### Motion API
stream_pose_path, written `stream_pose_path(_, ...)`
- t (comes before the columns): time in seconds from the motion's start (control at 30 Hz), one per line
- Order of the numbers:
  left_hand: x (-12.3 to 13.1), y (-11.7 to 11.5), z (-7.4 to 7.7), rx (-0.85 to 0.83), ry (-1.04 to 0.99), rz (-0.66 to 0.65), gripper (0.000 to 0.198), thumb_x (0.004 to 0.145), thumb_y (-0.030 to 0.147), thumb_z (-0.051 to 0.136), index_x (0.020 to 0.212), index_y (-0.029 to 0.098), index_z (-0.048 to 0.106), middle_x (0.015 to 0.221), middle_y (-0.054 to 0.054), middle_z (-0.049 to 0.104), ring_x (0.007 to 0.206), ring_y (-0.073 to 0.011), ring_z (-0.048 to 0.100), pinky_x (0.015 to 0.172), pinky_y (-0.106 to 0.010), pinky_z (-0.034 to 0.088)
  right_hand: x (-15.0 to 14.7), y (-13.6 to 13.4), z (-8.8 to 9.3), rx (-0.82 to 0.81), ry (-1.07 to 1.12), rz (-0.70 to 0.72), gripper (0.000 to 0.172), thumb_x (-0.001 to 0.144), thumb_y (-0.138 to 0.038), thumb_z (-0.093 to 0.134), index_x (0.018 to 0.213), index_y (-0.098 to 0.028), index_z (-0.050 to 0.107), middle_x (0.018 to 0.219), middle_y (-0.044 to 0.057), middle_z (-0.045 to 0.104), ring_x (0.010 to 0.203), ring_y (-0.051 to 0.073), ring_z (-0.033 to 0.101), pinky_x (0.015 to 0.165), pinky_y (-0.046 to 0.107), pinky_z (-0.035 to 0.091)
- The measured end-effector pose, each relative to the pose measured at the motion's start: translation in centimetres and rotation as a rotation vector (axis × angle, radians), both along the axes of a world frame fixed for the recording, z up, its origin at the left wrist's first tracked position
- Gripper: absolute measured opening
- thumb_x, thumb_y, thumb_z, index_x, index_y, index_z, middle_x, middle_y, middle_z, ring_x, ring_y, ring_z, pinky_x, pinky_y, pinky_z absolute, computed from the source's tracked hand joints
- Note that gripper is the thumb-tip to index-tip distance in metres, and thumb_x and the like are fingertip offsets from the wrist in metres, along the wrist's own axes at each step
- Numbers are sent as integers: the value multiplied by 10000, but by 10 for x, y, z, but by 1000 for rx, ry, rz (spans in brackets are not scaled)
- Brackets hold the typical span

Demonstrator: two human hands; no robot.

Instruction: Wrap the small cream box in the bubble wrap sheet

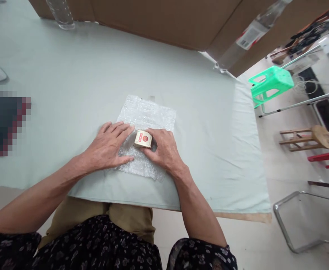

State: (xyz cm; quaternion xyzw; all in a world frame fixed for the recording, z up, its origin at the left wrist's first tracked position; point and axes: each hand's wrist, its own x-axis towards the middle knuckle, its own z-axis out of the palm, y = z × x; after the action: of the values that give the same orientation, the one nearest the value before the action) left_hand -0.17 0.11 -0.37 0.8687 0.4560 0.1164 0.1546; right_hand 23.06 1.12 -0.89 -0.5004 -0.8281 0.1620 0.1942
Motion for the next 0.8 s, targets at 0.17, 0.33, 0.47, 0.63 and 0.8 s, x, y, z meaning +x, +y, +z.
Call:
stream_pose_path(0.17, -2, -4, 14, 139, -163, 6, 365, 873, 425, 639, 1155, 193, 636, 1211, -130, 641, 1211, -316, 542, 1115, -518, 351, 4, -3, 1, 11, -14, 33, 488, 863, -473, 668, 1288, -246, 590, 1178, 101, 717, 1057, 316, 636, 934, 483, 456)
stream_pose_path(0.33, 1, -14, 34, 88, -68, -352, 259, 871, 437, 654, 960, 195, 663, 962, -86, 635, 992, -268, 555, 1059, -486, 407, 18, -4, 8, -30, 28, 81, 647, 871, -560, 645, 1420, -260, 480, 1339, 116, 649, 1199, 337, 608, 1034, 521, 425)
stream_pose_path(0.47, 5, -20, 32, 84, 104, -404, 153, 804, 275, 674, 913, 173, 644, 926, -90, 604, 942, -266, 526, 1017, -483, 432, 24, -5, 14, -29, 48, 97, 666, 877, -559, 641, 1443, -264, 449, 1409, 120, 604, 1256, 330, 587, 1063, 519, 421)
stream_pose_path(0.63, 8, -21, 21, 219, 40, -350, 97, 811, 85, 573, 813, 177, 605, 892, -81, 609, 873, -239, 528, 847, -411, 487, 19, -6, 12, -12, 51, 120, 631, 882, -502, 650, 1426, -238, 471, 1414, 122, 608, 1295, 330, 562, 1051, 506, 438)
stream_pose_path(0.8, 10, -21, 14, 281, -297, -184, 100, 881, 94, 569, 840, 172, 615, 1075, -125, 651, 1018, -257, 593, 863, -411, 528, 9, -8, 8, -50, 113, 128, 508, 916, -439, 600, 1381, -242, 539, 1354, 102, 662, 1245, 314, 597, 1055, 518, 429)
